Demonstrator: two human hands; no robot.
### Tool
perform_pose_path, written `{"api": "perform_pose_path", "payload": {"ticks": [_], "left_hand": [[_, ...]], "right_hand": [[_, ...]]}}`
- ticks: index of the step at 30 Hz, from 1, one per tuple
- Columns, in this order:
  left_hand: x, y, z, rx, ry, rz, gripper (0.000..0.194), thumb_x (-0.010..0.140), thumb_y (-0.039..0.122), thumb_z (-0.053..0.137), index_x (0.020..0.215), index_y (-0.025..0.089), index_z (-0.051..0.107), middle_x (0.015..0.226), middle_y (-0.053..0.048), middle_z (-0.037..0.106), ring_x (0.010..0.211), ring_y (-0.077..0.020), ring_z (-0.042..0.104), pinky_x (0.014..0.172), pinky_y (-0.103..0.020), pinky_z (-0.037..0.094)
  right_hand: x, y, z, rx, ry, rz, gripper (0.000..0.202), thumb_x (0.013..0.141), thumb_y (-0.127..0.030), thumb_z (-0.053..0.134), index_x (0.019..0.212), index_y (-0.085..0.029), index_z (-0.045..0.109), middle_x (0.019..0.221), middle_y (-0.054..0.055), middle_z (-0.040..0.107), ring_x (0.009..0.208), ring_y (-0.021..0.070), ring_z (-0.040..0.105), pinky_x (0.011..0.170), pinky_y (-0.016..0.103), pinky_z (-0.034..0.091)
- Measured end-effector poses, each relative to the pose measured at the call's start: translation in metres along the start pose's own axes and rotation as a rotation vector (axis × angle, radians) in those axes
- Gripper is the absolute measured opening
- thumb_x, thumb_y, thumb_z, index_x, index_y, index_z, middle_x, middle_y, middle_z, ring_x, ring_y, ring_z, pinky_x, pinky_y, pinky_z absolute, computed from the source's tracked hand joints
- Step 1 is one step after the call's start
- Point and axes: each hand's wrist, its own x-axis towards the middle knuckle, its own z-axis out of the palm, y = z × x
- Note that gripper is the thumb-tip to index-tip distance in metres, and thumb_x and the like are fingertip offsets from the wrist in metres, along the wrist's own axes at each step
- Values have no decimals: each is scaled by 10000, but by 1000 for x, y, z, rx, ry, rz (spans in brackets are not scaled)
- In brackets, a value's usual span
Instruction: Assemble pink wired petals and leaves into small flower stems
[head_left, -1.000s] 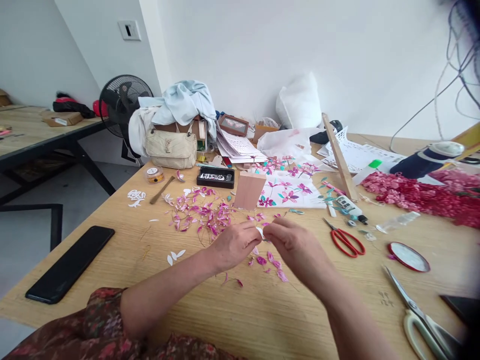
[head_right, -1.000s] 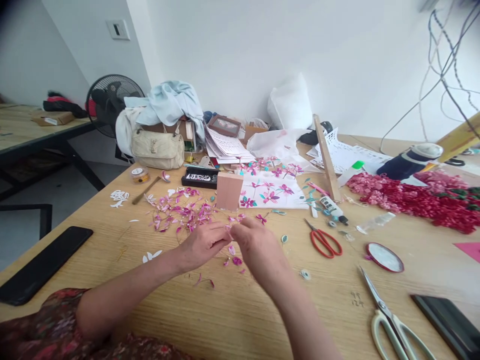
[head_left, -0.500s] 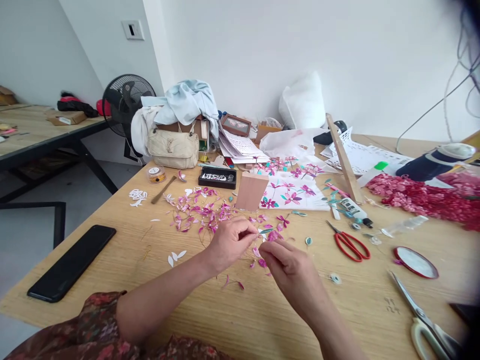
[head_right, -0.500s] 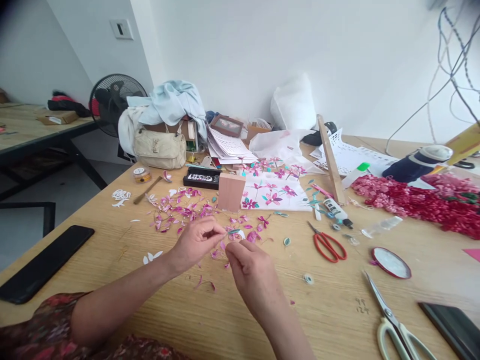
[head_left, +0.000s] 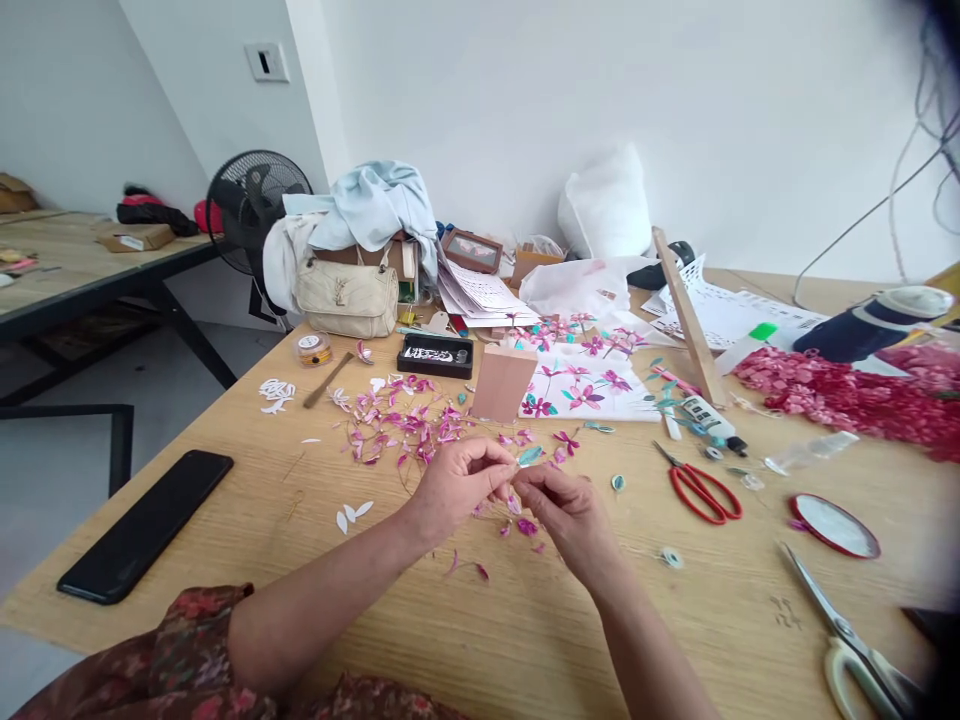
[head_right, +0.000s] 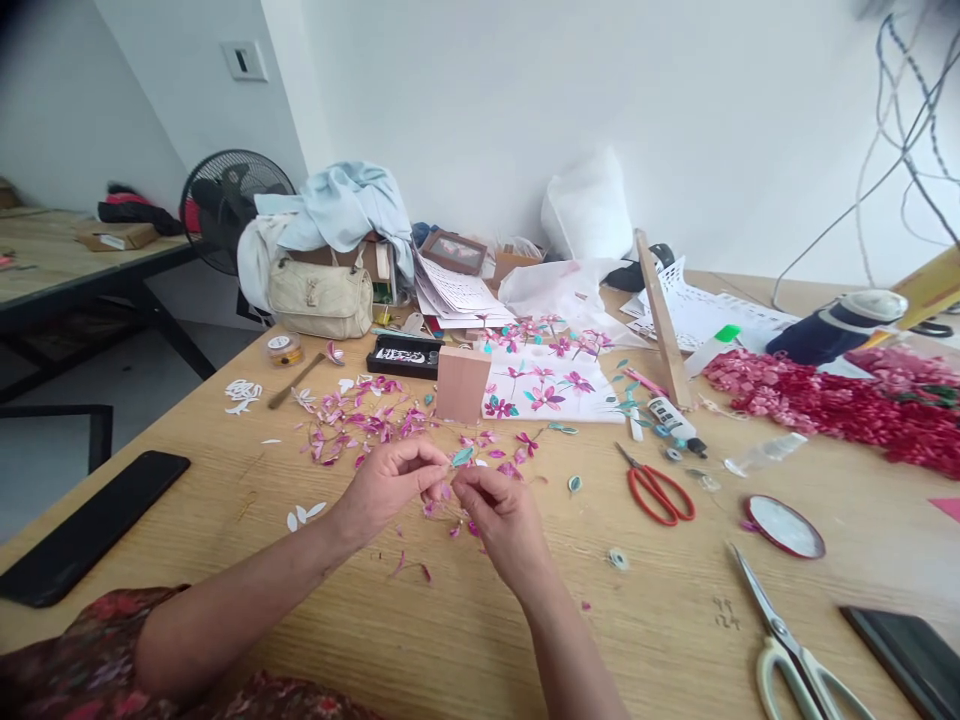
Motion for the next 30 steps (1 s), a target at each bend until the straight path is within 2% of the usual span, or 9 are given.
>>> {"api": "perform_pose_path", "payload": {"ticks": [3,8,11,13,15,18,21,25,30], "left_hand": [[2,-4,1,102,40,33,89,737,215,533,728,135,570,568,13,531,516,-94,498,495,-205,397],[4,-11,-1,557,132,290,111,729,102,525,659,149,596,618,15,521,591,-91,493,569,-201,386],[4,-14,-3,736,29,442,156,779,103,472,698,149,598,671,-12,543,654,-114,505,614,-220,396],[2,-11,-4,788,-122,525,182,805,113,439,719,141,597,708,-35,555,696,-129,514,639,-234,403],[0,-6,-4,737,-220,538,172,807,131,456,711,140,599,704,-38,559,702,-131,521,643,-233,406],[-1,2,-5,488,-90,406,110,774,161,523,694,142,597,640,-9,539,602,-100,510,574,-207,405],[3,-1,-9,277,103,250,96,760,187,535,687,136,571,596,16,505,527,-79,484,519,-192,400],[12,-14,-15,311,206,203,64,750,181,539,732,145,589,649,13,530,545,-79,490,532,-195,400],[16,-18,-14,445,200,235,139,762,177,522,790,152,656,667,-1,496,581,-90,474,540,-201,390]], "right_hand": [[-11,-3,8,-247,52,-89,206,843,-245,438,746,-166,601,627,11,556,567,125,480,535,216,353],[-16,-27,11,-674,10,-226,255,850,-158,382,672,-165,564,593,10,500,524,119,439,487,215,288],[-4,-48,-5,-834,-117,-291,249,784,-65,386,620,-164,544,566,7,468,508,119,408,474,228,245],[10,-57,-22,-797,-222,-310,246,769,-59,394,609,-165,548,578,9,472,533,119,416,483,225,249],[24,-56,-35,-603,-298,-247,240,812,-146,417,621,-166,560,599,5,494,547,113,433,503,216,285],[31,-36,-33,-175,-236,-77,193,805,-270,474,678,-169,578,593,-8,506,559,117,448,521,216,334],[22,-16,-11,18,-120,40,203,798,-317,481,693,-163,563,564,-21,456,506,103,388,467,208,309],[9,-13,10,-95,-32,38,205,827,-295,448,769,-163,594,520,-41,399,466,93,333,441,201,266],[9,-20,13,-215,6,-17,205,836,-268,439,789,-171,613,501,-48,411,443,90,333,438,196,261]]}}
